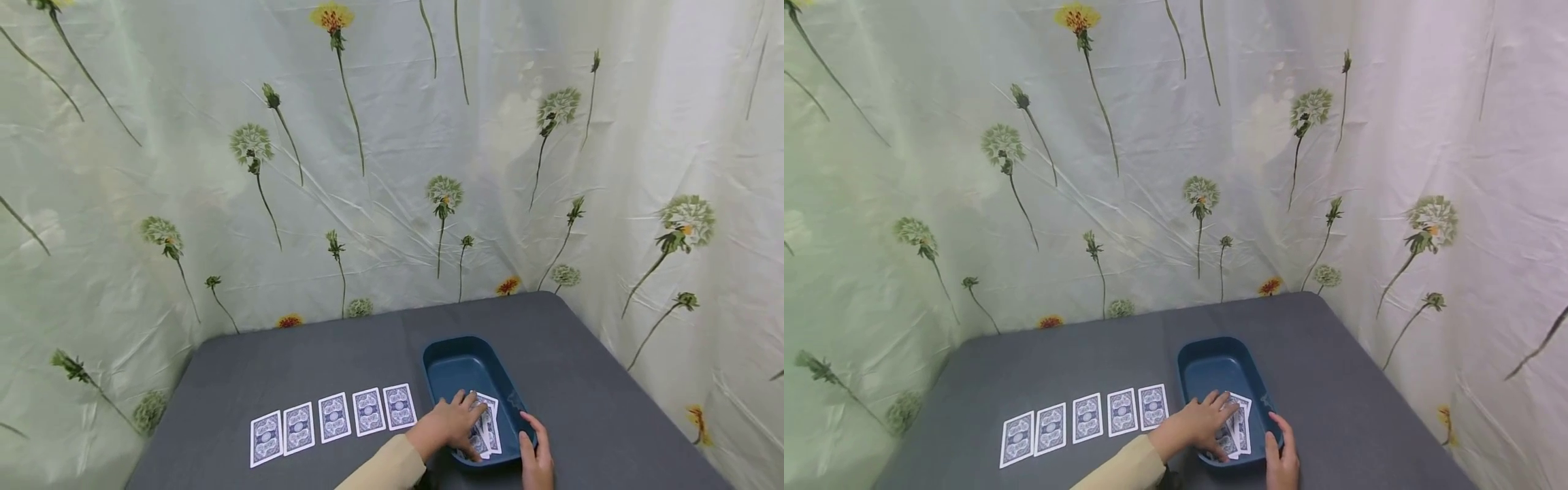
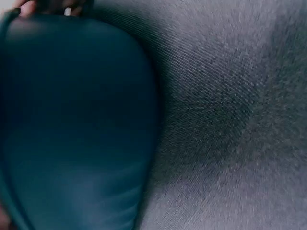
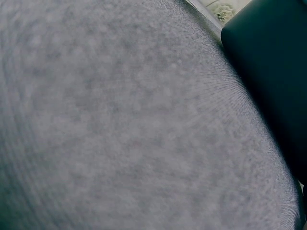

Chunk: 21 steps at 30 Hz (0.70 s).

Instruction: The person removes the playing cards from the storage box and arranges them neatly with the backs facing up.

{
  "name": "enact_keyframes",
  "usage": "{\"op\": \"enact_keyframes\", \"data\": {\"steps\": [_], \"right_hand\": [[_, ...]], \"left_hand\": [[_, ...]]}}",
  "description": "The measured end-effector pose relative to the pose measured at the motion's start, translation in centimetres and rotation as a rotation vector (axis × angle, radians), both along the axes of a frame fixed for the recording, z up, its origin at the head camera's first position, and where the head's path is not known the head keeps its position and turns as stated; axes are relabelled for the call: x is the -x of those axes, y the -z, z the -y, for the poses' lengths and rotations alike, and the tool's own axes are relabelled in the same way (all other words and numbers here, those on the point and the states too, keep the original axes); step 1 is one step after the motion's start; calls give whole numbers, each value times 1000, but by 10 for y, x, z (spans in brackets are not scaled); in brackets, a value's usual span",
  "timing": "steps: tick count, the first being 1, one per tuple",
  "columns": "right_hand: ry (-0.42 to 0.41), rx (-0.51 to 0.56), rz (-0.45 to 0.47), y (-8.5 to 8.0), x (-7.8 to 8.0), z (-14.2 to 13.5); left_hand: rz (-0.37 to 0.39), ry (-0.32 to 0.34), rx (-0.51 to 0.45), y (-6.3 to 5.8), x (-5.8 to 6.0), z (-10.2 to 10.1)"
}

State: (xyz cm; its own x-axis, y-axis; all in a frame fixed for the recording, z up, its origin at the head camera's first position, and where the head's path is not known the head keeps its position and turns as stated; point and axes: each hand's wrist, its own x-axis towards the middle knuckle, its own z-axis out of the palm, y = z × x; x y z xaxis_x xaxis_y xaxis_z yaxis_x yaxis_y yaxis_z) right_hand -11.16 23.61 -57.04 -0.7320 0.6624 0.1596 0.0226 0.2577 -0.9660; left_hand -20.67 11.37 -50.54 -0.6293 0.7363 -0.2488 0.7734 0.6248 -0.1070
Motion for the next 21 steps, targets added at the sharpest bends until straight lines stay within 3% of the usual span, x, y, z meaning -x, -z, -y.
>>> {"op": "enact_keyframes", "data": {"steps": [8, 10, 16, 21], "right_hand": [[8, -16, -63, 1, 1, 0], [10, -4, -36, -1, 2, 0], [-19, 62, 146, -5, 1, -3], [-14, 67, 158, -6, 2, -4]], "left_hand": [[11, 39, 31, 3, 4, -7], [21, 35, 24, 3, 4, -8], [71, -39, 30, 1, 2, -11], [105, -115, 15, -1, -3, -15]]}}
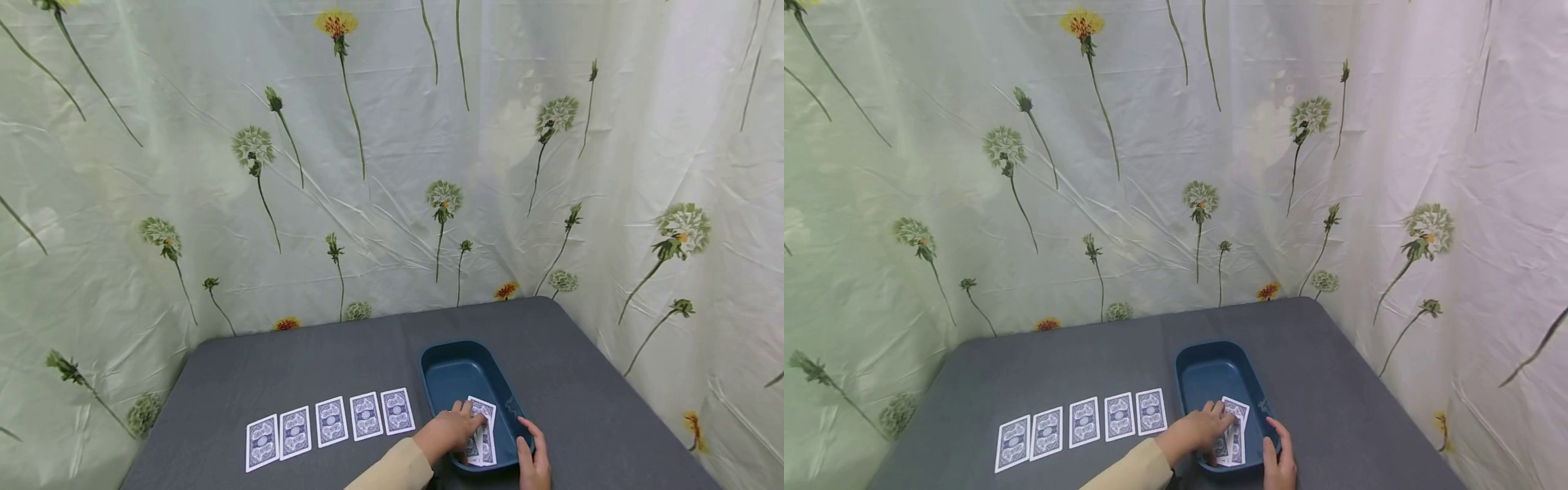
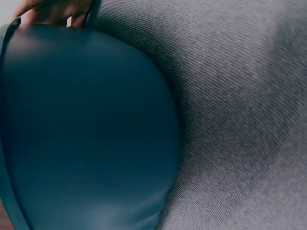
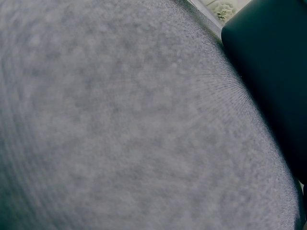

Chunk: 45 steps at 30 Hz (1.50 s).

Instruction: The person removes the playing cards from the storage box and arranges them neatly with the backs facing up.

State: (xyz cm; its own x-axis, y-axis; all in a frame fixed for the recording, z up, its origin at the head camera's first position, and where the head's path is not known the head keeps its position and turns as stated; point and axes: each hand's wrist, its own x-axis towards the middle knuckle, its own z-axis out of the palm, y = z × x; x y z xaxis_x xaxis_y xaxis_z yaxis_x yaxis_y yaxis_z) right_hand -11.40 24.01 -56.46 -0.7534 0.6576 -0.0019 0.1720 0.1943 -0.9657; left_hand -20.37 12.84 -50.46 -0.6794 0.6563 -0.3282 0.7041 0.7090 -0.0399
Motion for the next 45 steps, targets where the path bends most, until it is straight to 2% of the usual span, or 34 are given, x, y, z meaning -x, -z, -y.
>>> {"op": "enact_keyframes", "data": {"steps": [4, 11, 18, 21, 28, 31, 35, 39, 45], "right_hand": [[-18, 18, -4, 0, 1, -1], [-26, 34, 5, 0, 2, -3], [-26, 19, 18, 0, 2, -2], [-16, 11, 15, 1, 2, -1], [-9, -2, -11, 2, 1, 0], [-1, -21, -61, 2, 0, 1], [-1, -30, -95, 1, 0, 1], [-15, 5, -40, 0, 1, 0], [-14, -3, -7, 1, 1, -1]], "left_hand": [[20, -20, 4, -2, 1, 0], [-53, -20, 60, -3, 6, 0], [-80, -54, 105, -3, 6, -1], [-82, -53, 89, -4, 5, 0], [-159, 40, 47, -3, -2, 4], [-175, 59, 39, -2, -2, 5], [-128, 80, 0, -1, 1, 6], [-74, 115, -15, -3, 1, 8], [-88, 135, 5, -4, -1, 8]]}}
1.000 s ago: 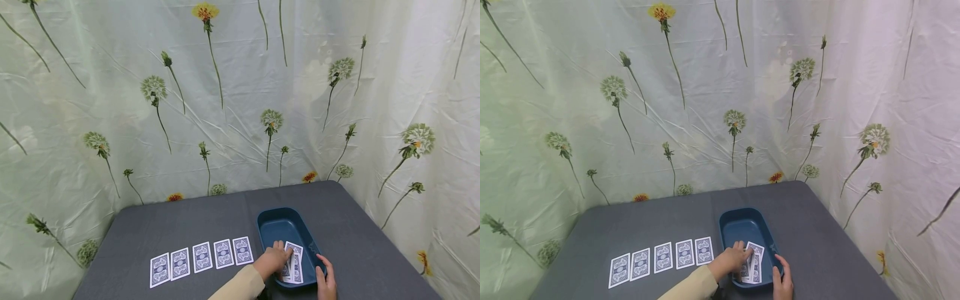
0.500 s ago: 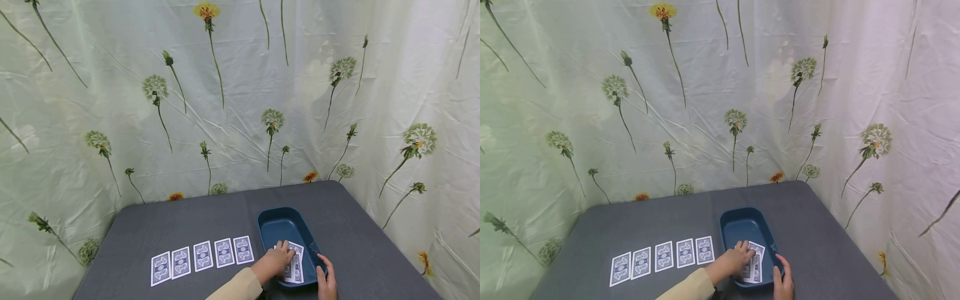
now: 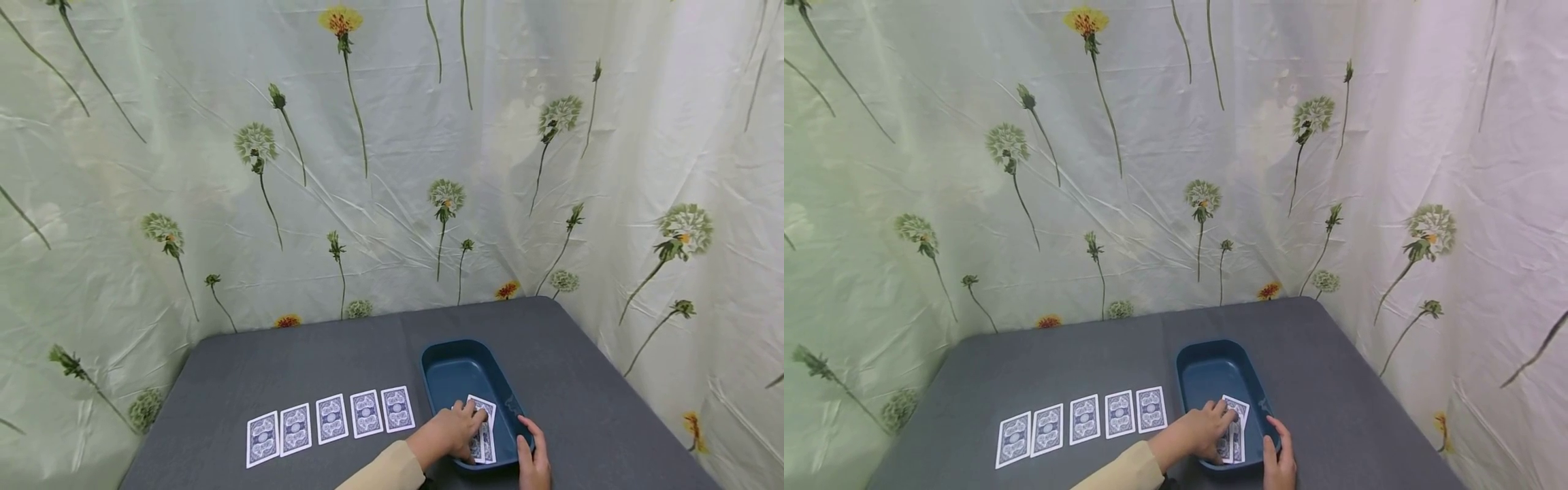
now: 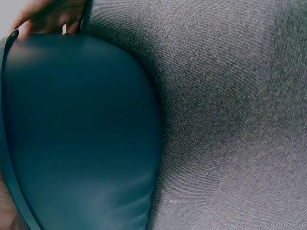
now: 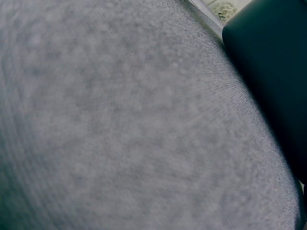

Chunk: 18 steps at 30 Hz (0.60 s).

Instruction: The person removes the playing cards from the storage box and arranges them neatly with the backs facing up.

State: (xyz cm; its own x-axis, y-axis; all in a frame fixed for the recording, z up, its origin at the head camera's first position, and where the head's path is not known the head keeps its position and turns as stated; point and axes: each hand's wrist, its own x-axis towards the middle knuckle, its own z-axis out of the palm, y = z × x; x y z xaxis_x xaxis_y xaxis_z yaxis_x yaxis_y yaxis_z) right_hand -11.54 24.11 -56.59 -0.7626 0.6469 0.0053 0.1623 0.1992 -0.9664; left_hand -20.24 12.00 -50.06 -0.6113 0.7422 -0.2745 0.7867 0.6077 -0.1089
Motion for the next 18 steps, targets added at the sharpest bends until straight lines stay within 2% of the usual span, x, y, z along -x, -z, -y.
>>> {"op": "enact_keyframes", "data": {"steps": [9, 15, 18], "right_hand": [[10, -9, -53, 1, -1, 3], [33, -54, -145, 2, -2, 5], [26, -41, -120, 1, -2, 5]], "left_hand": [[40, 8, -33, 2, 1, 1], [62, 5, -34, 1, 1, 1], [72, 5, -29, 1, 1, 1]]}}
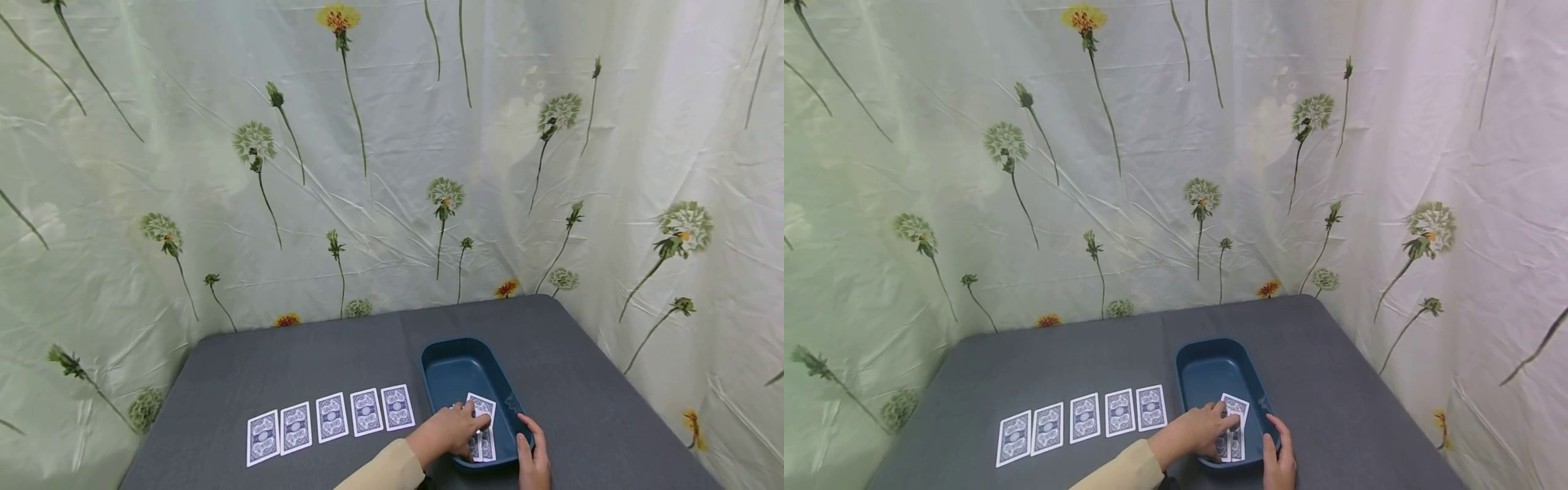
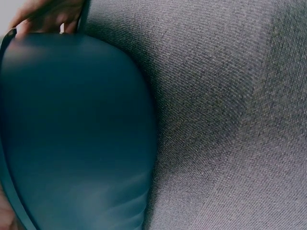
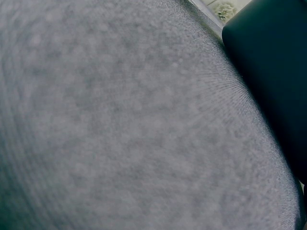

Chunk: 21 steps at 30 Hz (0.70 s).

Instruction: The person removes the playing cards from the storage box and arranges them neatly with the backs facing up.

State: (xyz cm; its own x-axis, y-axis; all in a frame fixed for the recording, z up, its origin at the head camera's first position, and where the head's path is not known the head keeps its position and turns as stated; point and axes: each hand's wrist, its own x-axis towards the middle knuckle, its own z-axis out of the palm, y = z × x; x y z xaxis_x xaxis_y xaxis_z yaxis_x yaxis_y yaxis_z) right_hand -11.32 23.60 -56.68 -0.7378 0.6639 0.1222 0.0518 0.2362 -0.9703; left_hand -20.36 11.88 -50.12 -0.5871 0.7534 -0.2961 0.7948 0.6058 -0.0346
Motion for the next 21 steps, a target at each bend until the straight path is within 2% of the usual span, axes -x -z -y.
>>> {"op": "enact_keyframes", "data": {"steps": [4, 12, 14, 21], "right_hand": [[-34, 49, 75, -1, -1, -2], [-40, 71, 55, -1, 1, -4], [-48, 71, 44, -1, 0, -4], [-49, 85, 105, -4, 0, -5]], "left_hand": [[1, -1, -16, 0, 0, 0], [-46, 21, -48, -1, 1, -1], [-31, 20, -49, -1, 2, 0], [27, 9, -40, -1, 3, 0]]}}
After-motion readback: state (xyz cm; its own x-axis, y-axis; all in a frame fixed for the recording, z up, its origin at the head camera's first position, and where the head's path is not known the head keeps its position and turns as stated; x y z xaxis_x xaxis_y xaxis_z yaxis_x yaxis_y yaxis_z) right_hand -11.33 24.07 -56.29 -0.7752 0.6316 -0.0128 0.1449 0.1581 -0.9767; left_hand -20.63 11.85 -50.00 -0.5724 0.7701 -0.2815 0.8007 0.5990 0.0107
